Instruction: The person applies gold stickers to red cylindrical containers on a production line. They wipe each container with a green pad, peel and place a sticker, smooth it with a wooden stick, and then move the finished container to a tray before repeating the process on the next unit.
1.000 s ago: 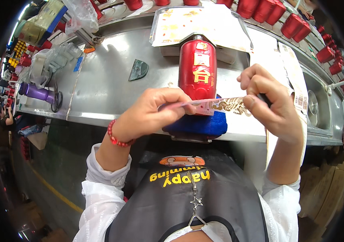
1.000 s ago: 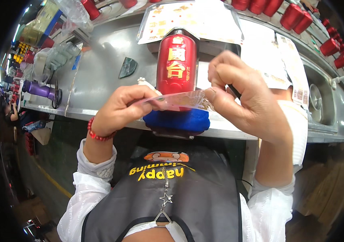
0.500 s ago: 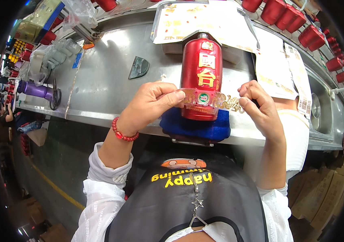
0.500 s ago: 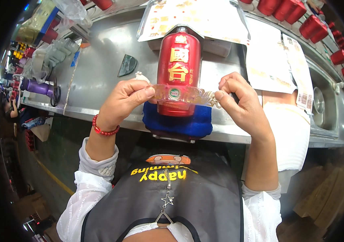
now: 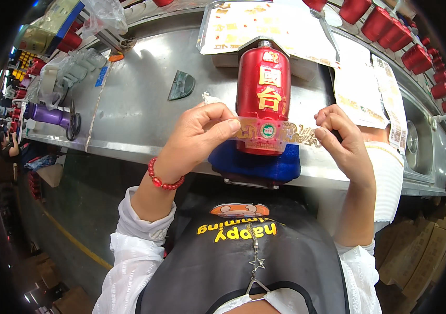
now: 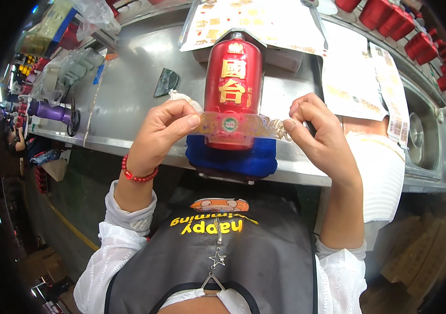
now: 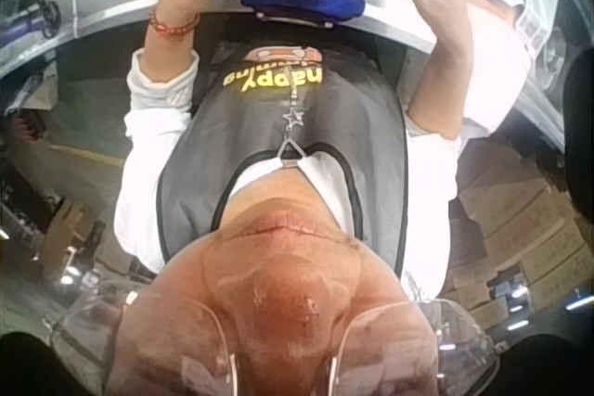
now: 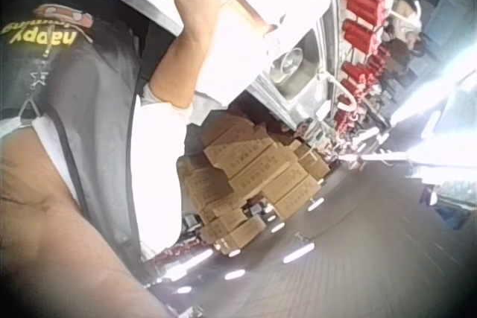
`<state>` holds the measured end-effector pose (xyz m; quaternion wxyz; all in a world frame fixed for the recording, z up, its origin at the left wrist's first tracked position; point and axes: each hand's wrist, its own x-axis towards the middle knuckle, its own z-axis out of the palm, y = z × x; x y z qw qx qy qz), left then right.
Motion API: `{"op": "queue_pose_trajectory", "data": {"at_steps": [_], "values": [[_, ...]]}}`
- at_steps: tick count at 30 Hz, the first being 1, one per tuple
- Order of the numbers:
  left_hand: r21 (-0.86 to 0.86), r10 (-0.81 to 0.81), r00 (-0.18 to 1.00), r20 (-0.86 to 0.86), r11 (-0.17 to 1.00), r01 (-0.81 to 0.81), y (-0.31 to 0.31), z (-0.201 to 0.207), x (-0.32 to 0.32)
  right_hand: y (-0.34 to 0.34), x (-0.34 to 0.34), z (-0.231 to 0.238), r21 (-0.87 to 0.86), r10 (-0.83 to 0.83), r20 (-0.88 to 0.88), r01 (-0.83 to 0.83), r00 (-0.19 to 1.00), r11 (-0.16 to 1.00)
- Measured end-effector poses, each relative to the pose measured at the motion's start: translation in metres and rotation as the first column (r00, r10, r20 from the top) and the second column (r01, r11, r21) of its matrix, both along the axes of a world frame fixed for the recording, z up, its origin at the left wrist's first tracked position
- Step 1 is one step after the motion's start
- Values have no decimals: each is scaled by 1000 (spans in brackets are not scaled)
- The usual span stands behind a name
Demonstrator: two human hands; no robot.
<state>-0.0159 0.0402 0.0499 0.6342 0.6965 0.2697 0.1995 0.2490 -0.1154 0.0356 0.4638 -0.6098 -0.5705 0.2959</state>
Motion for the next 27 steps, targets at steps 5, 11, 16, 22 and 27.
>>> {"op": "queue_pose_trajectory", "data": {"at_steps": [5, 11, 16, 22, 27], "values": [[10, 15, 999, 51, 1000, -16, 2, -14, 0, 3, 3, -7, -66, 12, 8, -11, 1000, 998], [81, 23, 999, 44, 996, -27, 4, -23, 1, 4, 3, -12, -58, 2, 15, -1, 1000, 998], [63, 46, 999, 13, 997, -47, 4, -20, 3, 4, 1, -13, -58, -3, 19, 4, 1000, 998], [96, 64, 998, -9, 993, -63, 3, -21, 3, 6, 1, -15, -53, -8, 55, 11, 998, 999], [161, 74, 997, -4, 984, -72, 3, -25, 4, 9, -2, -22, -21, -47, 57, 48, 997, 999]]}}
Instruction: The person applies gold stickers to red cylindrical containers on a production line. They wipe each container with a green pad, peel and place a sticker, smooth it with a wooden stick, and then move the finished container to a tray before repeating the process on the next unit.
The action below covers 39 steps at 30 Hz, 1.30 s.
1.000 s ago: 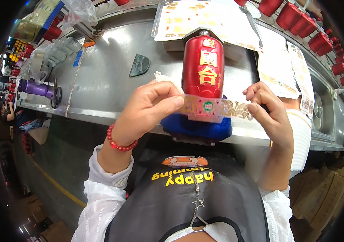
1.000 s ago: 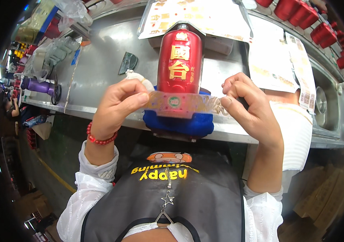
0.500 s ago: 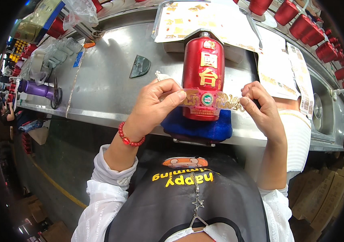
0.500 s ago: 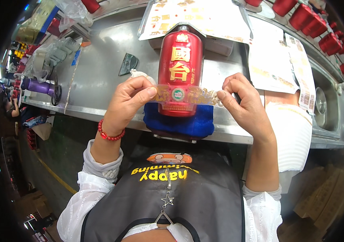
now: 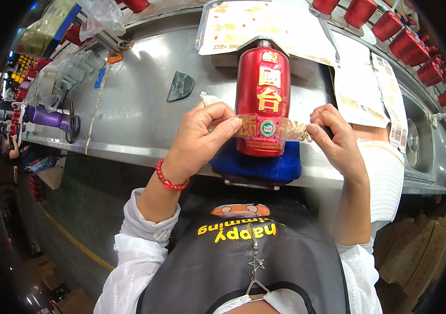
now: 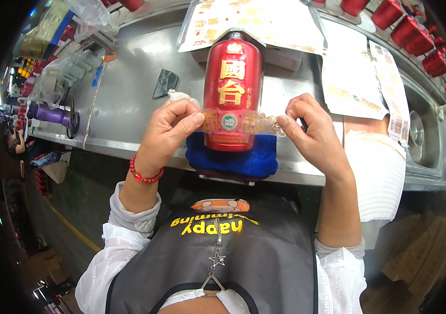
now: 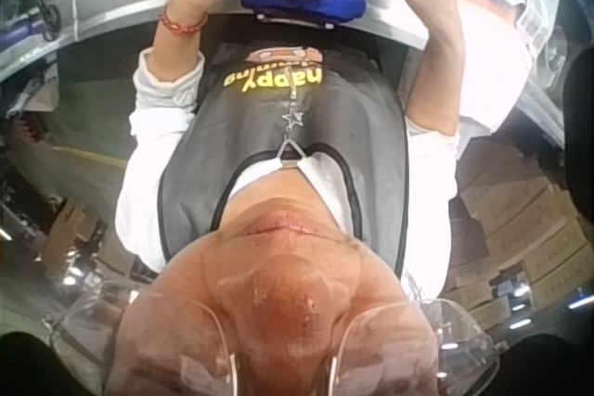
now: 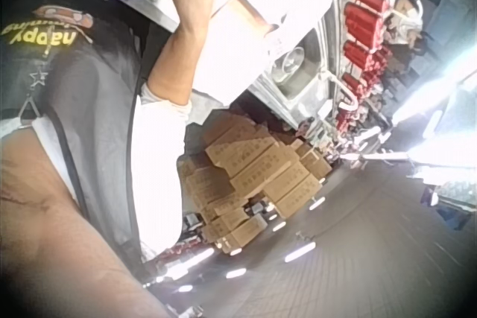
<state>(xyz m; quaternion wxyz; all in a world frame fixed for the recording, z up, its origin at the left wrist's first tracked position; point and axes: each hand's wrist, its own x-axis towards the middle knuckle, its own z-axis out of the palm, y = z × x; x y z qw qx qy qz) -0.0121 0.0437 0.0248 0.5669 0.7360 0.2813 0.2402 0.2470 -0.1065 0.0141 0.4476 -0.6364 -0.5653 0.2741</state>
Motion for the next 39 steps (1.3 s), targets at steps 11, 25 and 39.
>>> {"op": "queue_pose_trajectory", "data": {"at_steps": [11, 25, 39], "values": [[-147, 155, 968, 198, 981, -126, 1, -14, 1, -13, -36, -3, 215, -280, 291, 223, 915, 951], [114, 94, 973, 212, 986, -121, -15, -29, 32, -15, -64, -15, 265, -82, 358, -17, 930, 964], [43, 32, 973, 228, 998, -43, -8, -35, 25, -19, -66, -22, 232, -63, 294, -7, 954, 973]]}}
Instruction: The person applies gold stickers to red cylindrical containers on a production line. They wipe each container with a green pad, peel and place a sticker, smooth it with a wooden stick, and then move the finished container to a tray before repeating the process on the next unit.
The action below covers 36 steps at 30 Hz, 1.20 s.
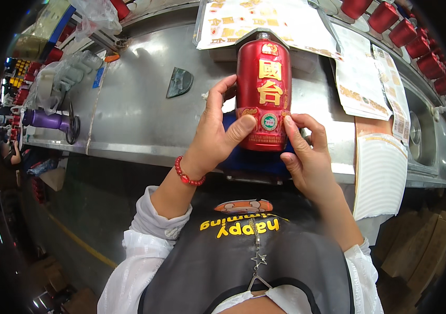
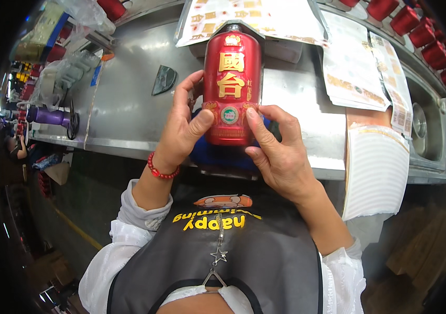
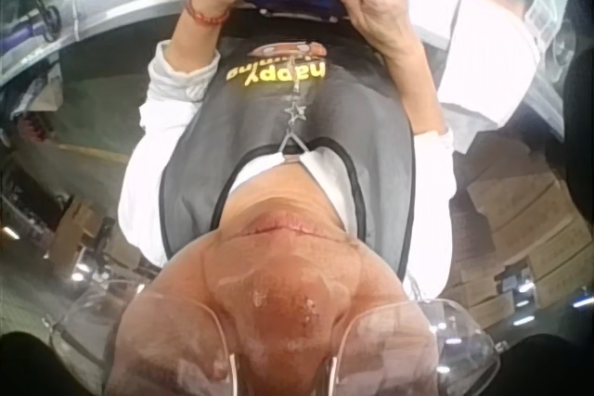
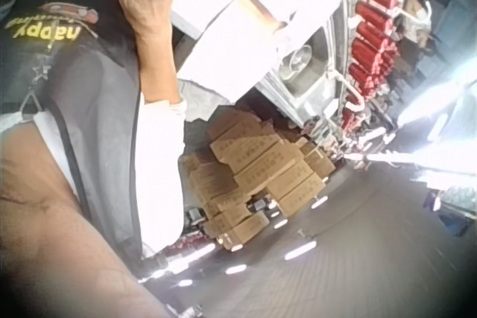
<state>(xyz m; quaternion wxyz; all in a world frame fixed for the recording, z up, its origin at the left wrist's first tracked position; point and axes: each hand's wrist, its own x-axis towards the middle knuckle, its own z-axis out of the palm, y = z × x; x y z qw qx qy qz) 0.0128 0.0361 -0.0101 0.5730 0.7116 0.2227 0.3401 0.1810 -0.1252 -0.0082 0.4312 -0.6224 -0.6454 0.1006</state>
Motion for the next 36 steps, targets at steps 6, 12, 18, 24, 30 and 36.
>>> {"op": "queue_pose_trajectory", "data": {"at_steps": [6, 12, 18, 24, 30, 36], "values": [[58, 12, 999, -30, 998, -10, -1, 3, 3, 0, 3, 3, 16, 1, 34, -2, 999, 1000], [32, 15, 1000, -25, 999, -14, 1, 1, 2, 1, 4, 6, 7, -9, 81, 9, 997, 1000], [40, -165, 986, -15, 985, 165, 10, -2, -9, 6, 8, 10, 18, -62, -61, 64, 996, 998], [81, -117, 989, -86, 989, 124, 7, 0, -9, 17, 8, 5, 26, -48, -118, 51, 992, 998], [61, -108, 992, -65, 992, 112, 5, 1, -7, 17, 7, 4, 1, -52, -191, 53, 980, 999], [39, -99, 993, -70, 994, 102, 3, -2, -7, 21, 8, 1, -13, -41, -331, 39, 943, 999]]}}
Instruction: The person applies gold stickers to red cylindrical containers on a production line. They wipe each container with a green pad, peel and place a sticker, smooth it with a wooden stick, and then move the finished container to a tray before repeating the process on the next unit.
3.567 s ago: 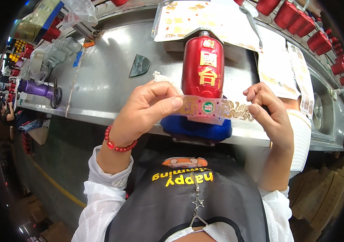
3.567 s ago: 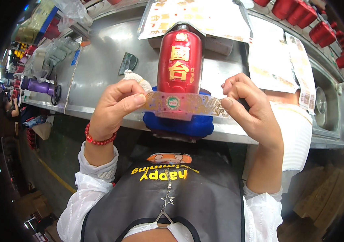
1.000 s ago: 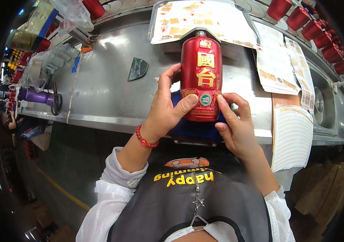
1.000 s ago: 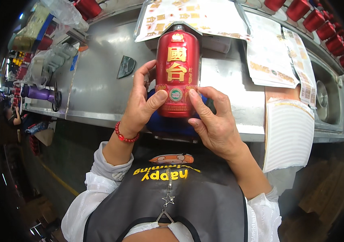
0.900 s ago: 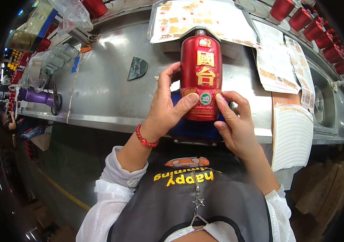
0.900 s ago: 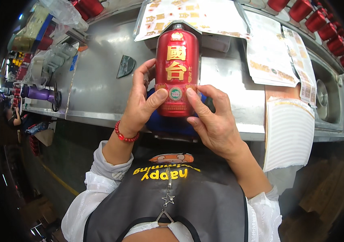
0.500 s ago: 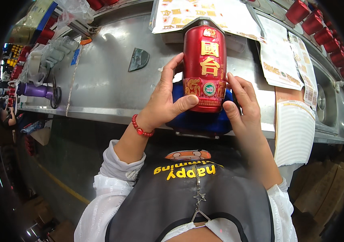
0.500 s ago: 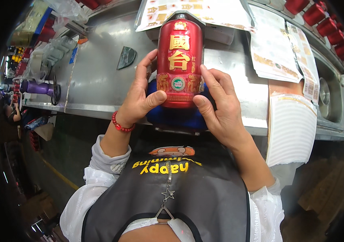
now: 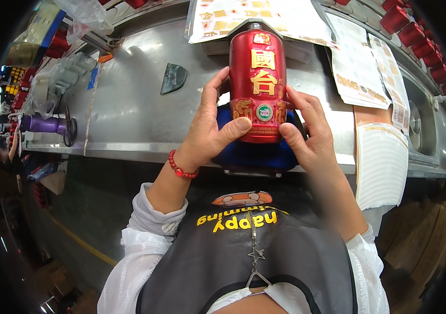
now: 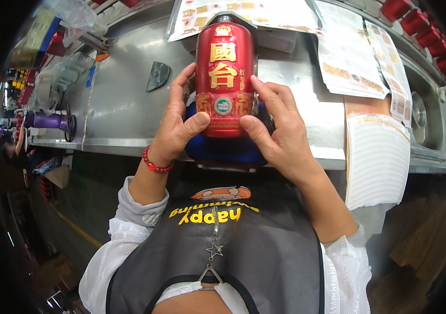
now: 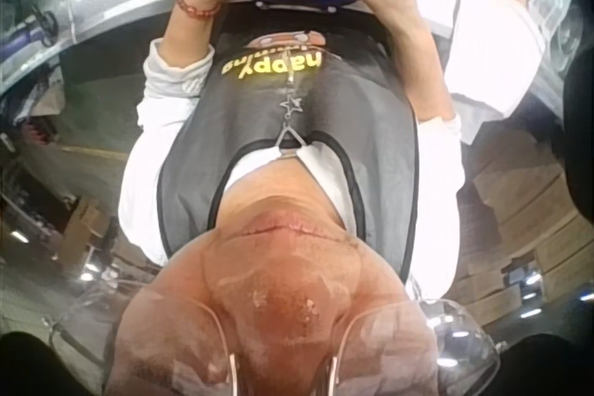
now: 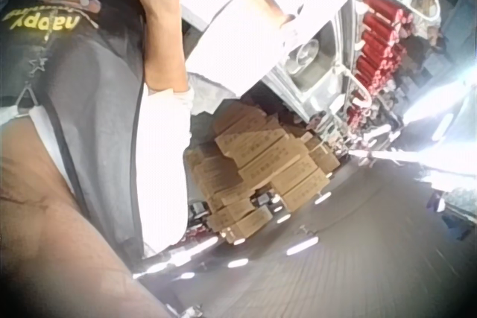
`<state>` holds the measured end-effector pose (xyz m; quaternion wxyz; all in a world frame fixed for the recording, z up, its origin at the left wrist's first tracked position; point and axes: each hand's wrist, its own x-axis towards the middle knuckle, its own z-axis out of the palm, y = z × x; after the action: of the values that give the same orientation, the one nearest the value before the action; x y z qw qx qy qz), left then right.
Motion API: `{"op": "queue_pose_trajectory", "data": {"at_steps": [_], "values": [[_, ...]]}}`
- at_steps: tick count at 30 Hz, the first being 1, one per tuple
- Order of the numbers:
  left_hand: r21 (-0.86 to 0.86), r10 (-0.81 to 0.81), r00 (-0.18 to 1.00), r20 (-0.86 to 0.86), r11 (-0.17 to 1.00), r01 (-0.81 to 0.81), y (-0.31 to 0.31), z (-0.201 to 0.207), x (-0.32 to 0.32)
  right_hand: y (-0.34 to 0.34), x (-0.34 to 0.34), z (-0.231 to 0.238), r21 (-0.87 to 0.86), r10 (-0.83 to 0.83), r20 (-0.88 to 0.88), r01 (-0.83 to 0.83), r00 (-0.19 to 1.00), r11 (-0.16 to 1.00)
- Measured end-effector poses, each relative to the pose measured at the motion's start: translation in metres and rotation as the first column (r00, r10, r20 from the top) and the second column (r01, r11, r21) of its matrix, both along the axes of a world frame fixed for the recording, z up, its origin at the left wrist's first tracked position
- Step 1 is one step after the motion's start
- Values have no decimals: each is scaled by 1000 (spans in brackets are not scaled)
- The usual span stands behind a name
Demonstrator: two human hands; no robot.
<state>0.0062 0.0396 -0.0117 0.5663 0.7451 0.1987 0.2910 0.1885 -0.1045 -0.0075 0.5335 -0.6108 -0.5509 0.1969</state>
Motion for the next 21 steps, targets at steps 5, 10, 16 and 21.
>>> {"op": "queue_pose_trajectory", "data": {"at_steps": [5, 10, 16, 21], "values": [[39, -4, 1000, 26, 999, 3, 0, 0, 0, -1, 1, 2, -38, 3, 15, -3, 1000, 999], [34, -3, 1000, -4, 999, 3, -2, 1, 0, -1, 1, 2, -43, 4, 22, -3, 1000, 999], [-17, -8, 1000, 24, 1000, 9, 0, -1, -1, -2, 1, 0, -76, -2, 23, 3, 1000, 997], [193, -72, 995, -76, 977, 85, 2, -5, -10, -3, 1, 3, -69, 2, 11, -2, 1000, 998]]}}
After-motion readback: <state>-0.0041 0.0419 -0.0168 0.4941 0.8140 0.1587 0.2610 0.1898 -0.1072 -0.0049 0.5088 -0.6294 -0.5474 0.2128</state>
